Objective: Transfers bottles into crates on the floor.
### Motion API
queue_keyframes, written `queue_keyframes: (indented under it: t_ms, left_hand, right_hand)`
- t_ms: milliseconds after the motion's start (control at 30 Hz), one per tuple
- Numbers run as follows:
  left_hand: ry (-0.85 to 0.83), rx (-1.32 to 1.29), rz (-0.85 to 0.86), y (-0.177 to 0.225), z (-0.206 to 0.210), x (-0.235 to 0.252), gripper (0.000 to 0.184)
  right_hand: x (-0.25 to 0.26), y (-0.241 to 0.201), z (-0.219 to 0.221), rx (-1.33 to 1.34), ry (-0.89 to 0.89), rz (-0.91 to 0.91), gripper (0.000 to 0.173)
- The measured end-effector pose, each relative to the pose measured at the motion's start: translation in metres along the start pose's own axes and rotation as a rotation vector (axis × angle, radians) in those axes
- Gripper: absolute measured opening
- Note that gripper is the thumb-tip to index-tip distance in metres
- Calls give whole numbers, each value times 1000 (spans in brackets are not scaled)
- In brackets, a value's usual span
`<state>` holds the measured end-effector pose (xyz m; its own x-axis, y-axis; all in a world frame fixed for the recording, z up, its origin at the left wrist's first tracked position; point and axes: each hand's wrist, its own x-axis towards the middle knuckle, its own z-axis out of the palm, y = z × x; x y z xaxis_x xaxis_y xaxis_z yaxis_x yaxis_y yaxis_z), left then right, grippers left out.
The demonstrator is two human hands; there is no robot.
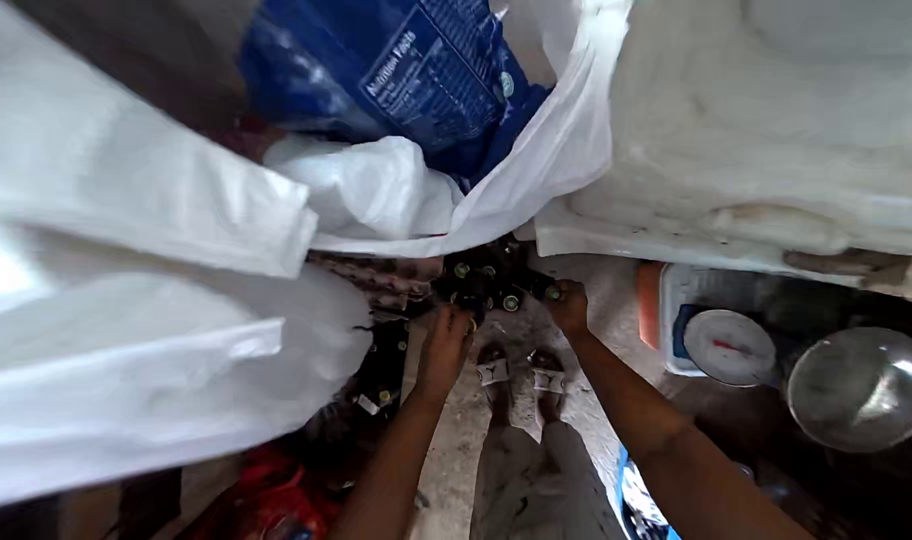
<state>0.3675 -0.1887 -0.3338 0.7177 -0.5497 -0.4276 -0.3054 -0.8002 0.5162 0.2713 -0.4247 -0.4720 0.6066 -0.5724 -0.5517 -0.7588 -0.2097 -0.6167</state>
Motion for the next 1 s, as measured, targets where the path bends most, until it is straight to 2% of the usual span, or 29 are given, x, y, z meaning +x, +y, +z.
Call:
queue_keyframes:
  t_ms: [133,267,367,500,633,667,733,767,900,1000]
  left_hand:
    - [-55,93,-21,-13,22,44,34]
    - [-141,251,-29,-31,39,79,34]
    - [-152,366,-73,-42,48,99,38]
    - [-201,466,-209,-60,59,125,46]
    - [-209,512,-289,-80,76,147,78]
    - [-173,508,-273,-82,78,151,74]
    - [-111,510,-261,-75,78,158,47]
    - [-106,513,-279,-66,74,160,44]
    - [-75,492,-256,-54,81,150,56]
    - [-42,300,-186,-42,91,99,59]
  right_hand:
    - [16,23,30,25,-77,-26,51]
    - [24,26,52,-155,-246,-143,49]
    - [26,13,51,-240,-334,-123,59]
    - [15,29,37,-148,-355,-159,50]
    - [-20,80,19,-83,-410,-114,42]
    - [-32,94,15,-64,-415,-85,40]
    - [-58,123,6,-45,-420,-38,36]
    - [-72,135,2,-46,-420,-14,35]
    - [-125,172,-14,-58,-434,182,37]
    - [-168,172,-25,-96,-504,317,38]
